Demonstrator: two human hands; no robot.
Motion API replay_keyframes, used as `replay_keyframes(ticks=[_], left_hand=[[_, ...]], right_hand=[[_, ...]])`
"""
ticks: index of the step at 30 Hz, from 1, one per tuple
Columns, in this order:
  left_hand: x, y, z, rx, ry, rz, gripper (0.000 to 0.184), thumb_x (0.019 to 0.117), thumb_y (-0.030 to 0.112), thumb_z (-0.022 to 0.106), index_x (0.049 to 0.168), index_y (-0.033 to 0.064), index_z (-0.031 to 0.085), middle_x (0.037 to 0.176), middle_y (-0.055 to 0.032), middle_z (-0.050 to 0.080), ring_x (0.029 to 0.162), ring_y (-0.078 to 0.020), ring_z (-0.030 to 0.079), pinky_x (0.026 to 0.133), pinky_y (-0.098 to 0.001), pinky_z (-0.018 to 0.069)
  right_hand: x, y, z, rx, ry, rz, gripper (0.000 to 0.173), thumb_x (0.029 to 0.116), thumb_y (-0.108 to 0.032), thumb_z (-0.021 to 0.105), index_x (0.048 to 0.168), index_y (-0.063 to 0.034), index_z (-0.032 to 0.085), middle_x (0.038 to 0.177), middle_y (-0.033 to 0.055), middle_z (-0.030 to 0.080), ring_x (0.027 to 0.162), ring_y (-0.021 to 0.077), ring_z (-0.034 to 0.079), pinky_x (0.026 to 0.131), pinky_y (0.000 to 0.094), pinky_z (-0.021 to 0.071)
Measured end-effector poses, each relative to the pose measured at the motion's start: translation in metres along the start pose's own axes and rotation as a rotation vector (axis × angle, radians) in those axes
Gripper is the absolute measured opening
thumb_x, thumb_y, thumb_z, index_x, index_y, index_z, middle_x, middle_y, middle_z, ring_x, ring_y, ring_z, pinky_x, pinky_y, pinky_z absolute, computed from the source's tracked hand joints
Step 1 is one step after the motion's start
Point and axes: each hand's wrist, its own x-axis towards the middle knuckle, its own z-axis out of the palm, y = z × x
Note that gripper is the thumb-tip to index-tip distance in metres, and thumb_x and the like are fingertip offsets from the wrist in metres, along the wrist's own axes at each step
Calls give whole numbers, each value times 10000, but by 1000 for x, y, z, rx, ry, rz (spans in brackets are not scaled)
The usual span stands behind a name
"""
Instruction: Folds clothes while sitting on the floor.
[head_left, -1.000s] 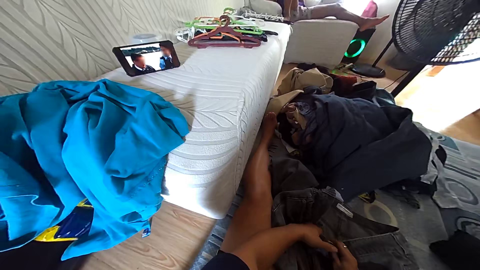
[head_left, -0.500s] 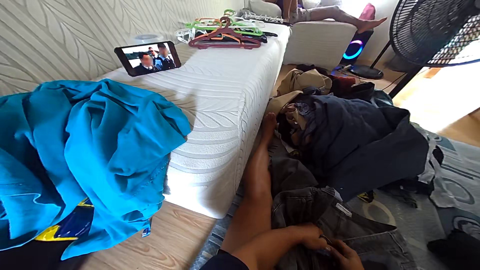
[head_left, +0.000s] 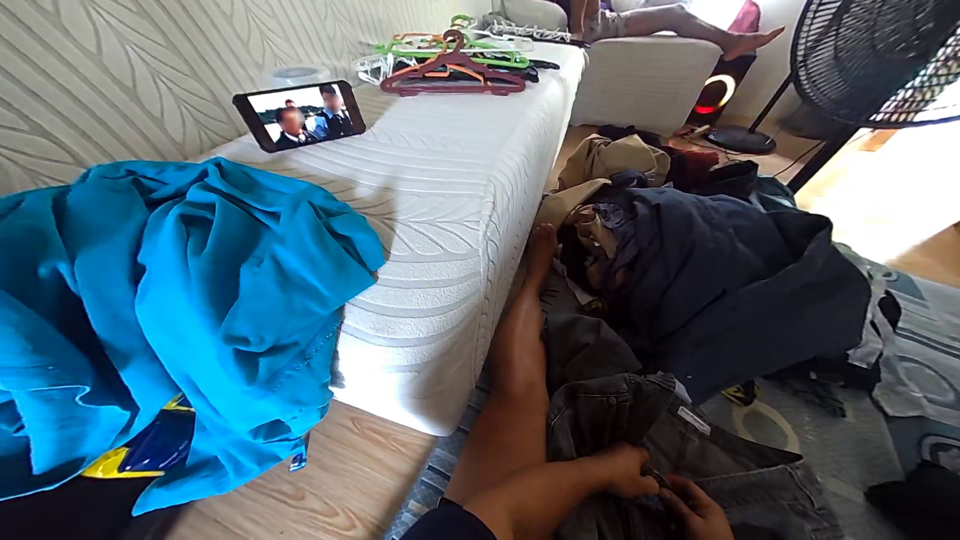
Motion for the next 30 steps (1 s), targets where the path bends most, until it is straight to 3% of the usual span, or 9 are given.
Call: replay_keyframes(ticks=[6, 9, 11, 12, 14, 15, 20, 27, 30], left_hand=[[4, -6, 1, 37, -10, 83, 375, 1052, 166, 510, 1254, -135, 601, 1266, -338, 611, 1243, -447, 582, 1077, -580, 434], [6, -4, -1, 25, -30, 61, 383, 1060, 172, 479, 1252, -137, 600, 1249, -339, 618, 1222, -446, 594, 1062, -591, 441], [7, -4, -1, 15, -43, 41, 389, 1074, 181, 462, 1252, -137, 600, 1218, -342, 629, 1193, -450, 607, 1042, -600, 448], [7, -3, -2, 5, -53, 27, 396, 1083, 187, 452, 1259, -137, 596, 1210, -345, 630, 1186, -453, 609, 1038, -602, 448], [8, -3, -3, -23, -72, 12, 409, 1097, 198, 432, 1267, -141, 587, 1209, -349, 629, 1179, -455, 613, 1034, -605, 447], [9, -2, -3, -45, -78, 2, 416, 1102, 205, 422, 1263, -142, 585, 1202, -348, 629, 1166, -453, 616, 1027, -605, 449], [10, 0, -7, -98, -96, -55, 477, 1121, 261, 369, 1255, -141, 589, 1210, -343, 623, 1156, -437, 613, 1016, -601, 445], [6, 14, -9, -64, -85, -125, 487, 1087, 319, 498, 1234, -135, 597, 1200, -334, 622, 1135, -428, 618, 988, -587, 469], [-51, 100, -40, -20, -7, -311, 398, 1095, 222, 499, 1264, -112, 633, 1301, -288, 635, 1236, -364, 612, 1084, -481, 450]], right_hand=[[-3, 6, 4, 22, 61, -48, 209, 971, -47, 628, 1137, 78, 643, 921, 95, 675, 657, 62, 601, 610, 256, 538], [-1, 18, 7, -11, 112, -189, 236, 956, -51, 622, 1113, 118, 674, 1392, 282, 545, 1194, 232, 598, 967, 345, 530], [1, 20, 10, 23, 121, -249, 225, 964, -39, 591, 1078, 136, 674, 1511, 334, 436, 1390, 319, 483, 1116, 381, 445], [1, 19, 12, 43, 137, -251, 220, 973, -38, 583, 1078, 132, 674, 1472, 311, 494, 1355, 274, 524, 1095, 348, 463], [1, 14, 14, 49, 178, -203, 202, 996, -63, 578, 1089, 89, 675, 1116, 139, 685, 967, 55, 654, 844, 222, 550], [2, 11, 13, 34, 165, -178, 211, 1008, -65, 568, 1104, 96, 667, 1000, 114, 687, 849, 39, 636, 789, 232, 547], [8, -6, 10, -141, 109, -103, 250, 1036, -81, 532, 1139, 111, 654, 1023, 223, 692, 958, 251, 662, 915, 444, 524], [10, 1, 6, -23, 73, -56, 206, 1023, -72, 546, 1115, 86, 641, 924, 110, 667, 832, 89, 624, 808, 303, 534], [12, 5, 2, 57, 16, -62, 251, 992, -89, 584, 1181, 71, 624, 954, 82, 685, 839, 52, 642, 800, 271, 556]])
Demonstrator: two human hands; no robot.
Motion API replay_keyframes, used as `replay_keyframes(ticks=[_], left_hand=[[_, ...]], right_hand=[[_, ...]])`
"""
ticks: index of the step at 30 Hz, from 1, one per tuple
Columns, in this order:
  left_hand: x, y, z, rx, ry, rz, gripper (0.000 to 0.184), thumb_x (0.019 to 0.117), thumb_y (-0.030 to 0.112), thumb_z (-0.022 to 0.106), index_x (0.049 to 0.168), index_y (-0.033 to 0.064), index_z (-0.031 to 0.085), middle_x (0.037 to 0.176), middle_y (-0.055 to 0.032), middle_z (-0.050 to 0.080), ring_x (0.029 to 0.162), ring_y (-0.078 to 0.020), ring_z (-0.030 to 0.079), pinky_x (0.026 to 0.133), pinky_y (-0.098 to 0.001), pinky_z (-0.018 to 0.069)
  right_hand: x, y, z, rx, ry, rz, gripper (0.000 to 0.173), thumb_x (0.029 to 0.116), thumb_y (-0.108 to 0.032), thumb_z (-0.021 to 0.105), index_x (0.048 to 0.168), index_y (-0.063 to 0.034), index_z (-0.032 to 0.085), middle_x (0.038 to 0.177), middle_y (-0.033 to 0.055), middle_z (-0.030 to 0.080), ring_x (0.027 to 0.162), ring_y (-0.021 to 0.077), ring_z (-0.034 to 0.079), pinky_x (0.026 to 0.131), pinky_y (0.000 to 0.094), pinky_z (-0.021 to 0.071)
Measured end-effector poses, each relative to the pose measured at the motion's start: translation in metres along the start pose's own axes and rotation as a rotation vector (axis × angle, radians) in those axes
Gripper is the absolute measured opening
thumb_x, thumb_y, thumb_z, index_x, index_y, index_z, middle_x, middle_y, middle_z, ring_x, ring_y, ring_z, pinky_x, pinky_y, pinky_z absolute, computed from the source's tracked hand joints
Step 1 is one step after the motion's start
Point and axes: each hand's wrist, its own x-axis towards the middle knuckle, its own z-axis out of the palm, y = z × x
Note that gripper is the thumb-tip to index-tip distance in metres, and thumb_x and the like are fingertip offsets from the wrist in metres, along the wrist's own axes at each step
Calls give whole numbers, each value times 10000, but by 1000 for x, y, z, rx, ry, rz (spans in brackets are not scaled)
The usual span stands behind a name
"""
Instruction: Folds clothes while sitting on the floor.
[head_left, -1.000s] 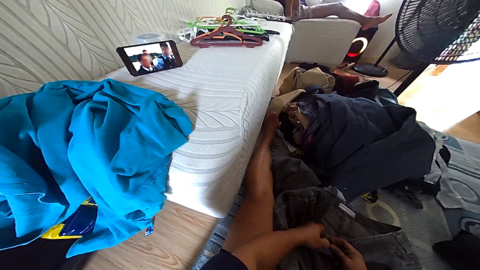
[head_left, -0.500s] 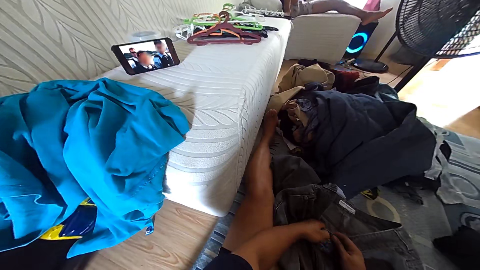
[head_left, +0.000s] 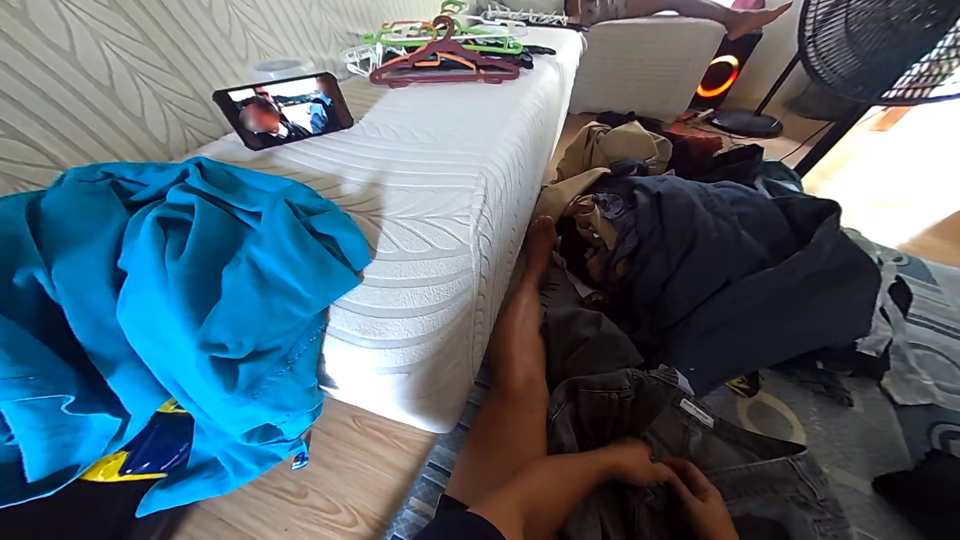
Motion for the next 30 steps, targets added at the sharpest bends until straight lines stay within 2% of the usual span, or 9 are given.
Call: replay_keyframes(ticks=[2, 4, 6, 9, 11, 13, 17, 21, 30], left_hand=[[-41, 27, -17, -26, 18, -22, 360, 1091, 165, 493, 1244, -125, 641, 1292, -285, 644, 1233, -348, 620, 1081, -443, 457], [-51, 29, -22, -74, 10, 7, 352, 1091, 148, 488, 1227, -136, 644, 1266, -298, 650, 1213, -356, 628, 1072, -443, 464], [-52, 29, -23, -117, -12, -15, 341, 1091, 140, 491, 1268, -116, 630, 1300, -284, 637, 1245, -343, 609, 1093, -428, 446], [-5, -5, 0, -112, -30, 35, 399, 1044, 153, 593, 1367, -82, 577, 1379, -285, 595, 1317, -371, 564, 1136, -477, 412], [62, -56, 26, -113, -57, 154, 478, 993, 207, 673, 1342, -102, 565, 1325, -331, 592, 1260, -434, 577, 1074, -578, 444], [84, -68, 33, -134, -110, 139, 505, 1001, 232, 668, 1363, -99, 545, 1337, -332, 579, 1268, -437, 563, 1070, -606, 428], [84, -66, 34, -185, -96, 110, 498, 1018, 215, 638, 1390, -97, 524, 1361, -329, 568, 1281, -427, 558, 1080, -588, 426], [86, -69, 35, -277, -73, 83, 676, 956, 143, 713, 1520, -36, 385, 1445, -313, 515, 1317, -418, 543, 1090, -559, 445], [82, -65, 32, -278, -85, 77, 698, 926, 56, 730, 1517, -39, 371, 1420, -311, 530, 1262, -410, 578, 1052, -541, 478]], right_hand=[[1, 0, -3, 13, -20, 3, 286, 981, -90, 595, 1216, 72, 610, 975, 79, 686, 831, 47, 632, 770, 263, 543], [1, -3, -1, 45, 0, 9, 271, 970, -65, 600, 1199, 80, 599, 948, 62, 680, 813, 36, 634, 765, 249, 549], [0, -5, 2, 96, 33, 19, 217, 964, -44, 601, 1153, 62, 578, 874, 10, 657, 744, -1, 620, 706, 208, 541], [-2, -7, 4, 122, 49, 27, 190, 971, -45, 595, 1133, 49, 566, 820, -19, 627, 689, -12, 591, 654, 196, 520], [-2, -5, 5, 128, 56, 23, 191, 971, -42, 594, 1133, 54, 563, 822, -8, 619, 697, 0, 591, 669, 206, 526], [-2, -4, 6, 133, 68, 13, 186, 971, -33, 592, 1131, 56, 560, 831, 0, 621, 713, 6, 603, 687, 208, 535], [-3, -6, 7, 101, 79, 11, 180, 974, -14, 586, 1131, 72, 561, 840, 11, 620, 730, 0, 601, 708, 201, 530], [-4, -6, 10, 78, 85, 22, 176, 975, -25, 595, 1126, 59, 563, 817, 9, 613, 710, 11, 598, 695, 214, 532], [-4, -3, 11, 61, 77, 6, 168, 959, -25, 608, 1100, 58, 572, 820, 21, 614, 725, 31, 606, 716, 228, 542]])
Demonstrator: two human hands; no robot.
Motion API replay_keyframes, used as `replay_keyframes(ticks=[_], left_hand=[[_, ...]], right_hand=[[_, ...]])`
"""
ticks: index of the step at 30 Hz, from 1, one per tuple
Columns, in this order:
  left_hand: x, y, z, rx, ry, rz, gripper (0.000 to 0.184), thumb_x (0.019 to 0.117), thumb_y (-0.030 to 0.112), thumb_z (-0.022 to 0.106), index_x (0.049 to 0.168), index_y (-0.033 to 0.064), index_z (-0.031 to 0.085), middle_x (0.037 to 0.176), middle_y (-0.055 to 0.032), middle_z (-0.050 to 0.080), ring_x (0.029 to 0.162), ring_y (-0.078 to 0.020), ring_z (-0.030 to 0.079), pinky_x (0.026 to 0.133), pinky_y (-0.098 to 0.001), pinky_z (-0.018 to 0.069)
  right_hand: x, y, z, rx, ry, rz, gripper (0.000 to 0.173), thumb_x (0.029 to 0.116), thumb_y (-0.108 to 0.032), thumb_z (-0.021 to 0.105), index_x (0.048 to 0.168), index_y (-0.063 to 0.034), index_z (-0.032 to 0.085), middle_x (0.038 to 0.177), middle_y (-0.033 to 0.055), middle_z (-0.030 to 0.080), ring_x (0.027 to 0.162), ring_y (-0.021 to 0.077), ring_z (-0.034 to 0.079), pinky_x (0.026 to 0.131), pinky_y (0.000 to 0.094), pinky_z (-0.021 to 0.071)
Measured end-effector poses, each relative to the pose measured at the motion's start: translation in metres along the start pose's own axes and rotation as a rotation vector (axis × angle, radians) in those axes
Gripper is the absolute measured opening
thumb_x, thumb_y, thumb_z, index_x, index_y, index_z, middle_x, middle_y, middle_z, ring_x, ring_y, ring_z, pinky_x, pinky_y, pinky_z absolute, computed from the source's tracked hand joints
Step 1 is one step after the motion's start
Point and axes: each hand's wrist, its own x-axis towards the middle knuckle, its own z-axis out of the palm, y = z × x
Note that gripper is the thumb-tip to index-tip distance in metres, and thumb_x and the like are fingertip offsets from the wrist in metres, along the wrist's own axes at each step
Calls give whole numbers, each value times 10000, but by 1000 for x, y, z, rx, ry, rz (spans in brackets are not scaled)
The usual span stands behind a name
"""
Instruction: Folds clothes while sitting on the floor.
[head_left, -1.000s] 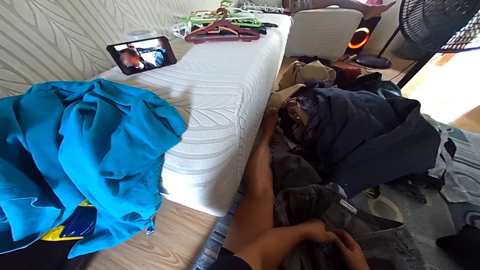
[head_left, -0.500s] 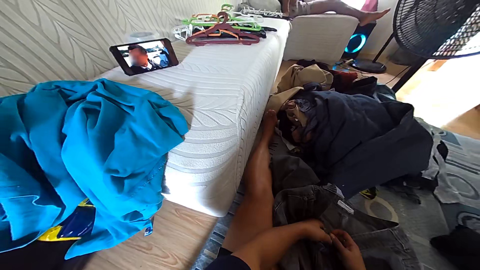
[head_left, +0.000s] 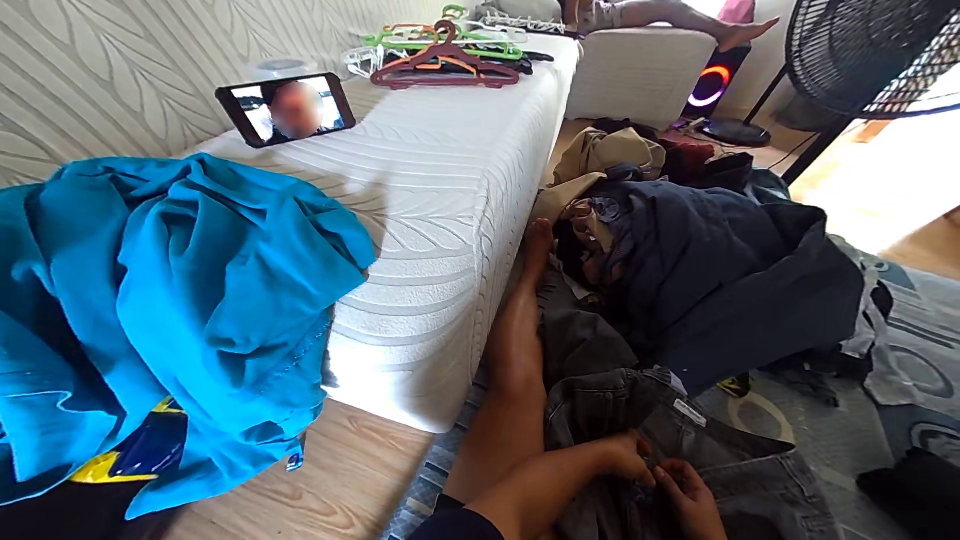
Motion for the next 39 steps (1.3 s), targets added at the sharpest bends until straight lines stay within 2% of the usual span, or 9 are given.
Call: replay_keyframes(ticks=[5, 12, 16, 18, 20, 24, 30, 34, 39], left_hand=[[-1, 2, -1, 29, 12, 7, 701, 902, 39, 750, 1497, -56, 392, 1462, -303, 498, 1312, -410, 547, 1081, -541, 462], [-2, 2, -3, 99, 11, 14, 683, 895, 53, 757, 1475, -60, 414, 1419, -312, 523, 1269, -417, 570, 1051, -544, 480], [-104, 96, -12, 150, 73, -131, 468, 977, -39, 614, 1431, -77, 502, 1393, -284, 575, 1288, -358, 575, 1098, -437, 445], [-122, 110, -16, 162, 64, -126, 437, 988, -45, 588, 1416, -89, 511, 1378, -287, 584, 1281, -350, 581, 1091, -421, 450], [-108, 96, -13, 151, 70, -101, 444, 978, -37, 613, 1408, -87, 519, 1372, -289, 588, 1278, -356, 582, 1090, -434, 452], [-2, -3, -2, 96, 10, 68, 616, 881, 52, 762, 1416, -76, 484, 1360, -315, 566, 1216, -414, 601, 1021, -547, 496], [2, -5, 1, 92, 3, 52, 610, 908, 66, 740, 1438, -67, 467, 1384, -307, 557, 1250, -414, 582, 1054, -552, 474], [-1, -7, 3, 217, -1, 107, 506, 966, 157, 687, 1385, -78, 526, 1323, -317, 593, 1249, -433, 581, 1057, -595, 452], [-2, -1, -1, 345, -61, 108, 424, 1012, 221, 628, 1295, -94, 600, 1279, -318, 616, 1230, -440, 586, 1046, -618, 434]], right_hand=[[1, 2, -1, -31, -6, -8, 206, 958, -50, 616, 1116, 77, 582, 852, 50, 624, 752, 56, 608, 735, 259, 542], [2, 4, 1, 6, 8, -6, 176, 948, -28, 618, 1093, 65, 586, 837, 41, 619, 739, 51, 608, 720, 249, 544], [1, 2, 3, 27, 11, -29, 140, 932, -9, 624, 1055, 53, 595, 819, 19, 628, 722, 27, 616, 709, 224, 552], [1, 1, 3, 18, -2, -30, 142, 935, -14, 621, 1056, 55, 595, 821, 26, 626, 726, 35, 617, 712, 232, 551], [0, 1, -2, -17, -40, -20, 180, 943, -44, 622, 1087, 61, 593, 836, 37, 623, 741, 49, 609, 721, 253, 545], [-2, -2, -12, -73, -142, 19, 274, 942, -77, 653, 1166, 56, 571, 871, 44, 625, 710, 50, 582, 655, 246, 515], [-1, 6, -12, -49, -117, 8, 258, 951, -75, 635, 1172, 50, 587, 875, 38, 639, 686, 35, 578, 631, 226, 507], [-4, 0, -6, -87, -64, -20, 252, 965, -56, 608, 1166, 95, 597, 913, 96, 664, 802, 88, 629, 773, 305, 548], [-6, 6, -1, -207, -13, -86, 254, 990, -73, 587, 1176, 99, 605, 969, 167, 681, 890, 183, 658, 852, 393, 549]])
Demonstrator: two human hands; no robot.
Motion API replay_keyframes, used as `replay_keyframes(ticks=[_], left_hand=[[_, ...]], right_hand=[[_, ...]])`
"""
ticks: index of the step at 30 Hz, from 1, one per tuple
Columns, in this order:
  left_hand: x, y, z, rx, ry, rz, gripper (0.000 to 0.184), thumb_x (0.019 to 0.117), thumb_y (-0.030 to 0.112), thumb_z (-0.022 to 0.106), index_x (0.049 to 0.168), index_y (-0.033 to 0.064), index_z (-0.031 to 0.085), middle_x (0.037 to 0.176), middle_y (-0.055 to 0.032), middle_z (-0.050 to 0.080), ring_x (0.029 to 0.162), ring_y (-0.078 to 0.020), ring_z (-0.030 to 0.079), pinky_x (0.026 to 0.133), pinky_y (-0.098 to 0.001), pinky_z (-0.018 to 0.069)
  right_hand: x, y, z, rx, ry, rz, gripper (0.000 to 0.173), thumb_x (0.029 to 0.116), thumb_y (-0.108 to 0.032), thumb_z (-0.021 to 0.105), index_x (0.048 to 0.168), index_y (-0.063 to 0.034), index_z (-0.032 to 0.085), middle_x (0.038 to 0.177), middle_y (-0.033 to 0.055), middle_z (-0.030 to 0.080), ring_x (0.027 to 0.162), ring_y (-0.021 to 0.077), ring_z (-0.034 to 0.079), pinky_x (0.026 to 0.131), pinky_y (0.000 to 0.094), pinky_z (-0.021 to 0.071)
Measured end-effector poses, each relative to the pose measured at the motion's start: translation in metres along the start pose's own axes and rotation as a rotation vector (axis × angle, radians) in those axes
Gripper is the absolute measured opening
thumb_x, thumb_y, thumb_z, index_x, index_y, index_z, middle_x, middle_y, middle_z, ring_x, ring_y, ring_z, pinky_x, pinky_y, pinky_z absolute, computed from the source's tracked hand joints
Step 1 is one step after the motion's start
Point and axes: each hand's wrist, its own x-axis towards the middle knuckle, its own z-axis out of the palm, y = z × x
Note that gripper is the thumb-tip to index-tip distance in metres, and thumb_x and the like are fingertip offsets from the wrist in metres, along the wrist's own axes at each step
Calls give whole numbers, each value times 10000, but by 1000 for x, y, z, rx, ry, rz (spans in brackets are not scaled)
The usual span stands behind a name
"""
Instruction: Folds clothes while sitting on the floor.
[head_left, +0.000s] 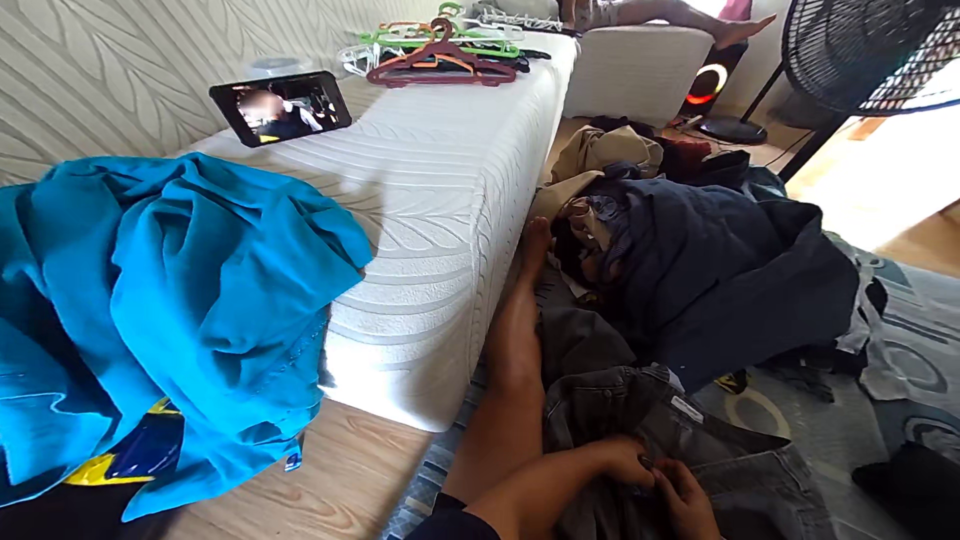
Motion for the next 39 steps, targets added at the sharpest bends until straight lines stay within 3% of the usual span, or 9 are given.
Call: replay_keyframes(ticks=[6, 13, 17, 20, 23, 28, 37, 39], left_hand=[[4, 0, -1, 19, -37, -43, 471, 1047, 307, 570, 1270, -106, 611, 1272, -325, 614, 1222, -443, 588, 1030, -629, 438], [4, 2, -2, 11, -35, -69, 501, 1054, 357, 549, 1215, -108, 642, 1239, -321, 634, 1192, -438, 607, 1006, -631, 452], [-93, 100, -36, -63, 55, -255, 342, 1070, 165, 536, 1259, -100, 642, 1321, -261, 635, 1265, -324, 599, 1105, -444, 433], [-108, 111, -43, -106, 58, -226, 338, 1072, 144, 525, 1245, -121, 641, 1301, -278, 640, 1241, -324, 613, 1090, -419, 446], [-109, 112, -44, -122, 49, -236, 338, 1074, 144, 524, 1255, -120, 632, 1307, -278, 634, 1245, -324, 607, 1093, -418, 441], [-113, 112, -48, -66, -2, -248, 332, 1066, 105, 523, 1316, -98, 606, 1357, -258, 614, 1285, -303, 583, 1114, -406, 422], [-114, 109, -48, 67, -3, -201, 317, 1002, 12, 584, 1305, -73, 624, 1318, -253, 636, 1241, -320, 612, 1073, -416, 460], [-113, 108, -46, 72, 19, -192, 295, 986, 0, 600, 1269, -72, 644, 1277, -249, 654, 1202, -314, 628, 1046, -414, 476]], right_hand=[[-1, 5, 4, -177, 4, -71, 278, 1017, -63, 537, 1210, 122, 612, 1037, 262, 701, 996, 348, 689, 934, 524, 532], [-9, 2, 14, -250, 107, -163, 269, 1000, -21, 519, 1184, 146, 622, 1072, 309, 695, 1035, 424, 691, 963, 579, 520], [-12, 0, 19, -313, 157, -186, 271, 1005, -27, 508, 1168, 153, 628, 1078, 325, 691, 1038, 464, 686, 963, 606, 514], [-11, 2, 21, -345, 189, -200, 267, 1002, -30, 506, 1147, 144, 646, 1063, 330, 694, 1015, 485, 690, 933, 635, 518], [-7, 4, 18, -291, 178, -180, 257, 1018, -54, 524, 1130, 130, 665, 1028, 307, 710, 982, 454, 704, 913, 621, 528], [-5, 4, 10, -152, 122, -128, 252, 1020, -96, 557, 1102, 112, 673, 988, 237, 718, 941, 308, 701, 907, 507, 543], [-9, 1, 14, -161, 127, -157, 230, 1005, -72, 568, 1065, 122, 676, 953, 242, 716, 909, 314, 705, 889, 502, 549], [-9, 3, 10, -95, 108, -133, 220, 1005, -80, 579, 1067, 108, 673, 946, 202, 712, 899, 243, 689, 883, 434, 552]])
